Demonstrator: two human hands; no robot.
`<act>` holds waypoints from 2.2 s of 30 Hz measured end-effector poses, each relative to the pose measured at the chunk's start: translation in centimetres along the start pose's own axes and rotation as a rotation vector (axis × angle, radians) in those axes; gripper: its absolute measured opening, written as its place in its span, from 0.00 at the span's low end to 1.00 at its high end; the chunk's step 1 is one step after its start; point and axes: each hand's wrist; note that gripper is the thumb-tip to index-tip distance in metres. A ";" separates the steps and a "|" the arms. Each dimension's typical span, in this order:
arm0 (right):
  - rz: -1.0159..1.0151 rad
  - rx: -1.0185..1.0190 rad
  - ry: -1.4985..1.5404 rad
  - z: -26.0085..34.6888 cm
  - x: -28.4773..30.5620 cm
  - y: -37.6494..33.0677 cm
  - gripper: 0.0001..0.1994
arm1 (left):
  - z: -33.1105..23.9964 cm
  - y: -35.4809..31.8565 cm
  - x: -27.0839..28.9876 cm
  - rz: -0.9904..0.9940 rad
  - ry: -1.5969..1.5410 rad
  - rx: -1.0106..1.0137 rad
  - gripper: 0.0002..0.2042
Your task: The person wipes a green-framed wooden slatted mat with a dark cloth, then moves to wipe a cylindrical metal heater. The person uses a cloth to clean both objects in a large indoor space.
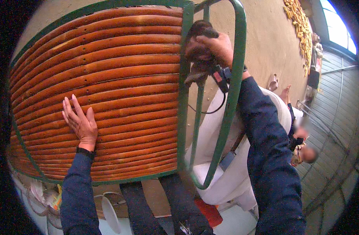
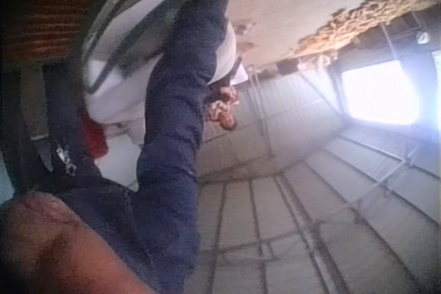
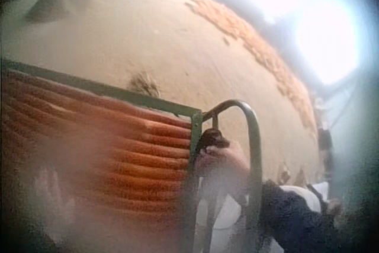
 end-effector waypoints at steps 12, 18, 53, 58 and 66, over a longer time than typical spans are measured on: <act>0.012 0.109 -0.079 2.4 2.4 9.6 0.16 | 0.2 0.1 0.1 0.003 -0.026 0.018 0.30; 0.034 0.069 0.023 5.7 -0.9 6.8 0.13 | 0.5 -0.4 0.0 -0.011 -0.003 0.032 0.30; 0.279 -0.262 -0.016 -22.9 -5.1 -34.9 0.13 | 1.2 -0.5 -2.5 -0.197 -0.041 -0.071 0.30; 0.415 -0.330 -0.090 -24.3 -4.7 -37.2 0.19 | 1.4 -0.7 -2.8 -0.206 -0.058 -0.087 0.30; 0.460 -0.364 -0.076 -24.6 -4.4 -36.9 0.22 | 1.2 -0.6 -2.6 -0.196 -0.070 -0.087 0.30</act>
Point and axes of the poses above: each hand's wrist, its own y-axis towards the middle knuckle, its own x-axis out of the back of the hand, z = x × y, and after that the axes turned 1 degree about x, right-handed
